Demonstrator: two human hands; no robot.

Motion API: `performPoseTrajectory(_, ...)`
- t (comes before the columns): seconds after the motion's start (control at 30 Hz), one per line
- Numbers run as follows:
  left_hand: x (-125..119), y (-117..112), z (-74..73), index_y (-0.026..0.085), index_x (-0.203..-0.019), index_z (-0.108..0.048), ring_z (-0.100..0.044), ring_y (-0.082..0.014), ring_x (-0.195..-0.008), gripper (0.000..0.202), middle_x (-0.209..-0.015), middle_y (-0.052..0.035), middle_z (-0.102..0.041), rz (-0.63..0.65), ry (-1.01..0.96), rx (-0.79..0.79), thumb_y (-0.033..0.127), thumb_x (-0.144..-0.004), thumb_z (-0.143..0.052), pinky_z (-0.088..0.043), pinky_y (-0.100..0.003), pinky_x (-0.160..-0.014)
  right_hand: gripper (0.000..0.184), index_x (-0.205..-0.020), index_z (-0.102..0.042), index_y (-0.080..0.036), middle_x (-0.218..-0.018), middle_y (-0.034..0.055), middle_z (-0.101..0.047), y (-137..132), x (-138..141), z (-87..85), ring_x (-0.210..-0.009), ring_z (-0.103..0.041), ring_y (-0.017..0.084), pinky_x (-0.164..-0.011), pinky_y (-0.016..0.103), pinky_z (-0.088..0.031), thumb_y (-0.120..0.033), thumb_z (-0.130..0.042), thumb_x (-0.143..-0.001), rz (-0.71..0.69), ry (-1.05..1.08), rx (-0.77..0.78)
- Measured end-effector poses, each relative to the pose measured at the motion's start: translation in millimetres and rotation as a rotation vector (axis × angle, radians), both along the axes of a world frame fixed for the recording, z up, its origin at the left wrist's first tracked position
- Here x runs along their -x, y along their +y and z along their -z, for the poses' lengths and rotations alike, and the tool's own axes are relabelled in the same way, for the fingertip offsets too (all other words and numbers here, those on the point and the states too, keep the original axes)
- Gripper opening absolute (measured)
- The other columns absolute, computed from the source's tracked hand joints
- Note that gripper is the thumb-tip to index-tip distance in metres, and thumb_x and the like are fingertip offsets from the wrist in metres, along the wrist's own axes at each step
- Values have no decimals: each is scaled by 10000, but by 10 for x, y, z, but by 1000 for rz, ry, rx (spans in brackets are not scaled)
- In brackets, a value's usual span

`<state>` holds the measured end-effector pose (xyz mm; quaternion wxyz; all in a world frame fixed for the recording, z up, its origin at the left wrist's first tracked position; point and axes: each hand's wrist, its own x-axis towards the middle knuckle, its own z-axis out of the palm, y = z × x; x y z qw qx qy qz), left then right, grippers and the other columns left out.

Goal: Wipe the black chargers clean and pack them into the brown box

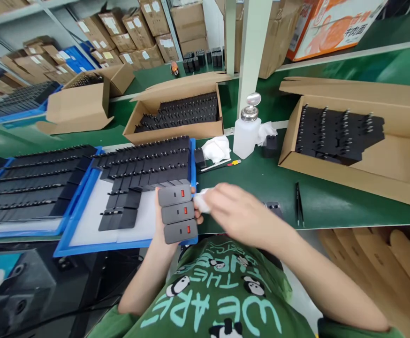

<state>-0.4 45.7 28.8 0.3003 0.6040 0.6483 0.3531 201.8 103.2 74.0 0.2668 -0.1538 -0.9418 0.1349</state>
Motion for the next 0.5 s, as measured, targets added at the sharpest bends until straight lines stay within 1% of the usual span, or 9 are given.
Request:
performPoseTrajectory(0.07, 43, 20, -43, 110, -1092, -653, -673, -220, -630, 977, -797, -130, -721, 19, -35, -23, 655, -922, 140, -537, -357, -561, 337, -1183, -659, -231, -1018, 85, -666, 130, -297, 40, -926, -614, 213, -792, 356, -532, -121, -415, -978, 186, 35, -75)
performPoseTrajectory(0.1, 43, 49, -60, 120, -1097, -651, -679, -230, -673, 887, -840, -129, -724, 23, -99, -19, 742, -923, -43, -542, -359, -593, 368, -1215, -653, -270, -1021, 77, -656, 174, -464, 52, -918, -620, 211, -779, 361, -534, -107, -444, -960, 283, 79, -106)
performPoseTrajectory(0.17, -17, 138, -63, 157, -1099, -650, -686, -249, -792, 707, -948, -113, -717, 43, -9, -69, 783, -832, -458, -546, -354, -682, 439, -1242, -649, -342, -1015, 57, -640, 186, -778, 63, -888, -630, 205, -740, 364, -535, -81, -497, -922, 491, 227, -192)
performPoseTrajectory(0.23, -148, 238, -18, 170, -1107, -650, -675, -273, -867, 614, -976, -103, -698, 116, 332, -134, 671, -753, -678, -535, -361, -733, 448, -1213, -674, -370, -989, 48, -636, 105, -1012, 87, -844, -632, 205, -699, 371, -532, -79, -552, -895, 717, 375, -251)
performPoseTrajectory(0.3, -311, 311, 47, 160, -1119, -655, -668, -292, -854, 535, -917, -104, -683, 227, 688, -172, 562, -772, -716, -531, -377, -712, 398, -1161, -706, -362, -957, 51, -643, -23, -1167, 146, -814, -634, 218, -679, 392, -533, -103, -581, -886, 874, 449, -253)
performPoseTrajectory(0.33, -389, 332, 71, 152, -1128, -657, -666, -303, -843, 520, -891, -107, -679, 285, 782, -171, 527, -775, -729, -532, -391, -709, 375, -1140, -717, -359, -952, 54, -649, -90, -1226, 187, -806, -637, 225, -676, 404, -534, -116, -587, -886, 926, 464, -238)
performPoseTrajectory(0.37, -462, 342, 83, 140, -1151, -654, -664, -322, -867, 548, -905, -122, -683, 329, 825, -170, 514, -762, -751, -537, -419, -741, 367, -1130, -721, -364, -956, 54, -655, -154, -1277, 231, -807, -640, 231, -680, 413, -535, -123, -593, -884, 964, 467, -213)
performPoseTrajectory(0.43, -594, 336, 56, 114, -1259, -606, -630, -383, -1036, 720, -1084, -187, -679, 343, 862, -209, 508, -696, -819, -500, -515, -910, 397, -1133, -718, -394, -954, 44, -659, -262, -1367, 313, -808, -644, 233, -676, 413, -529, -115, -606, -874, 1003, 500, -190)
performPoseTrajectory(0.5, -732, 316, -25, 108, -1402, -491, -529, -425, -1222, 934, -1312, -231, -587, 367, 926, -276, 498, -641, -867, -369, -598, -1071, 451, -1140, -710, -431, -952, 32, -656, -338, -1446, 371, -814, -641, 232, -664, 403, -516, -90, -622, -857, 1039, 561, -173)
